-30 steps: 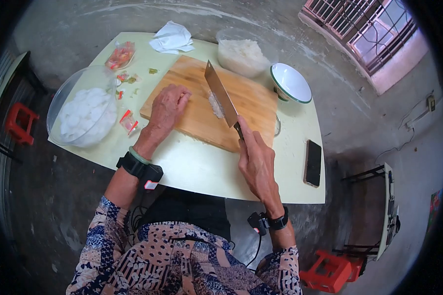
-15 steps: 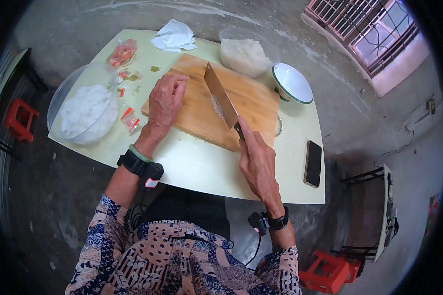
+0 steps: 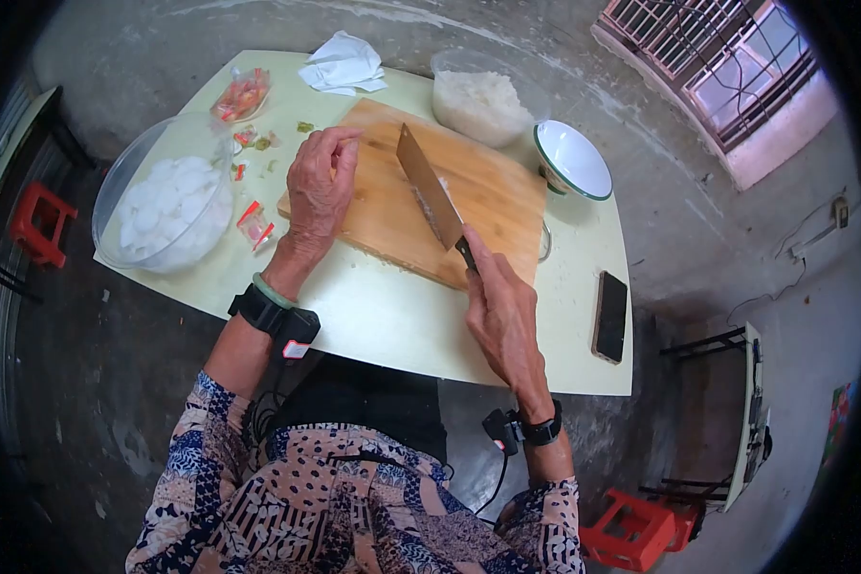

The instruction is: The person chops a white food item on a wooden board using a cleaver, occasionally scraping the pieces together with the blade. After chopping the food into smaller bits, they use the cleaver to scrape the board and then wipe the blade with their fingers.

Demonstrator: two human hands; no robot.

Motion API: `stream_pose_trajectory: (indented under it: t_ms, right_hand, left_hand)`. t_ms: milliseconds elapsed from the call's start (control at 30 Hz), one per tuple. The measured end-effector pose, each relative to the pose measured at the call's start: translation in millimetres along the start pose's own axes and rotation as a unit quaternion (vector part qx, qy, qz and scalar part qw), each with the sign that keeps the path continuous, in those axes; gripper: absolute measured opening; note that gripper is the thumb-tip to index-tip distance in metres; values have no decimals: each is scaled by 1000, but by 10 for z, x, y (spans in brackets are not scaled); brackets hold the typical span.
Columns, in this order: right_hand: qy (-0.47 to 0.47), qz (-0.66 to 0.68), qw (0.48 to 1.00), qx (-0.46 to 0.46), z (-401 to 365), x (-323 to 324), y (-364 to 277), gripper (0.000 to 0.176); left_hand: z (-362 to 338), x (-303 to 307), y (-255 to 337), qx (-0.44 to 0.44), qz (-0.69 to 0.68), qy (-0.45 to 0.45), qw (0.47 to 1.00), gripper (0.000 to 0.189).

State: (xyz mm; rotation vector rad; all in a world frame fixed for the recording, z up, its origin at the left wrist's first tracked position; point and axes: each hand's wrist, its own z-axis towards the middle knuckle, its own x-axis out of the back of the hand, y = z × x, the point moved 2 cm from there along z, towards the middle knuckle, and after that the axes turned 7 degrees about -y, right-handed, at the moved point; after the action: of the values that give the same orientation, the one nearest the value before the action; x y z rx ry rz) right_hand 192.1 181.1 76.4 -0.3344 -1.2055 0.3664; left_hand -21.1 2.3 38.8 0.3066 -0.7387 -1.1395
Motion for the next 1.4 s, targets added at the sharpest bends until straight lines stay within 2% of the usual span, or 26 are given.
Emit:
stream_pose_trajectory:
  t_ms: [100,267,367,467,667,733,867,967,1067,1167,1267,1400]
  right_hand:
    - [12,4,1000,3,8,-5,-18,61]
    - [-3,-4,1000,-11,22,16,-18,60]
    - [30,5,999,-16,19,25,-11,59]
    - [2,-6,1000,-13,-11,10,29,60]
    - [45,10,999,8,-8,29,10,60]
    - [-4,-20,1000,-13,16,25,11,60]
    - [23,-2,1000,-14,30,36,19,60]
    - [46,-4,999,20,13,37,26,60]
    - [5,-12,1000,0,44,34,36,60]
    - [58,-7,998,11,26,48,34,60]
    - [8,-16,1000,-19,3,49,36,60]
    - [43,-4,999,-4,22,55,57,58]
  left_hand:
    - [6,-8,-34,21,-36,-8,999,18]
    - [2,-14,-28,-13,8,4,1000,15]
    - [0,-10,-28,-10,3,1,1000,16]
    - [-9,-22,-38,-22,-1,-1,1000,15]
    - [-6,-17,-2,-12,3,-4,1000,14]
    - [-14,-34,-12,-15,3,-8,1000,14]
    - [-14,-22,-23,-8,-4,-7,1000,14]
    - [-14,-33,-19,-10,8,-11,1000,14]
    - [-21,-44,-48,-23,-10,-1,1000,14]
    - [-23,-28,-32,-12,1,-13,1000,14]
    - [-26,-52,-36,-14,11,-17,1000,14]
    - [-26,-38,-54,-15,-4,-14,1000,14]
